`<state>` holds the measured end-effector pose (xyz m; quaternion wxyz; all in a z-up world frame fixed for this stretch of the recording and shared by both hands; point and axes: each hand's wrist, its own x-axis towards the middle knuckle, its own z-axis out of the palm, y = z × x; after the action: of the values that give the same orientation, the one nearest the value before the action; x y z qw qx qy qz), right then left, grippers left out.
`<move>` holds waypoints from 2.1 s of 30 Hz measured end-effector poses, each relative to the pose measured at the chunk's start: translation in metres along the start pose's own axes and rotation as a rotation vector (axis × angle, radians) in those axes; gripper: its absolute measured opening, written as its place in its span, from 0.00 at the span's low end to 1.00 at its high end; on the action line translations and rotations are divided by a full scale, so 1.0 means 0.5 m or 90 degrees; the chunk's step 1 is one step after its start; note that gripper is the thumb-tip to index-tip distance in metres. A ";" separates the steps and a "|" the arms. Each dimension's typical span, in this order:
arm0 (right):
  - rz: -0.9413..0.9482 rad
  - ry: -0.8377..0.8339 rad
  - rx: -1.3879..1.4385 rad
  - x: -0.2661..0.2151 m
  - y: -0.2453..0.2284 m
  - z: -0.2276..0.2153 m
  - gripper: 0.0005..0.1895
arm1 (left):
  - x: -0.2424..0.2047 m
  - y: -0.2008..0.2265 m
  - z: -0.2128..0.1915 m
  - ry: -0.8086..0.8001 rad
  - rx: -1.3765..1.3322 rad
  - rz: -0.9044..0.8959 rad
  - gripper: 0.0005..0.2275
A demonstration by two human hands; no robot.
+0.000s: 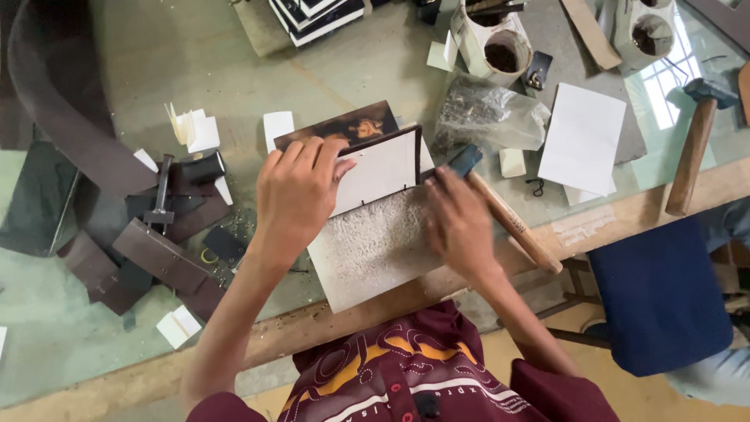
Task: The person attaches a black leather strap with a brass clasp to a photo-covered diary using a hammer and metal fasteners. They position the strap, insert fasteners, and hammer them into place, then inspect the finished assembly.
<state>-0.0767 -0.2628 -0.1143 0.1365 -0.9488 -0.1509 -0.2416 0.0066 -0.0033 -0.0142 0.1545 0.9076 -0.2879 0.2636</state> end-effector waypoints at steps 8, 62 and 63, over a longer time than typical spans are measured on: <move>0.093 0.046 -0.067 0.048 0.167 -0.054 0.24 | -0.026 0.003 0.016 0.008 0.024 0.007 0.10; -0.065 -0.023 0.330 0.061 -0.064 0.012 0.11 | -0.014 -0.057 0.021 -0.003 -0.130 0.039 0.17; -0.058 -0.027 0.340 0.057 -0.064 0.008 0.11 | -0.015 -0.059 0.020 -0.009 -0.136 0.037 0.18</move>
<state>-0.0624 -0.2257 -0.0974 0.3679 -0.8763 -0.2544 -0.1789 0.0231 0.0186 -0.0304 0.2403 0.8792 -0.3416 0.2293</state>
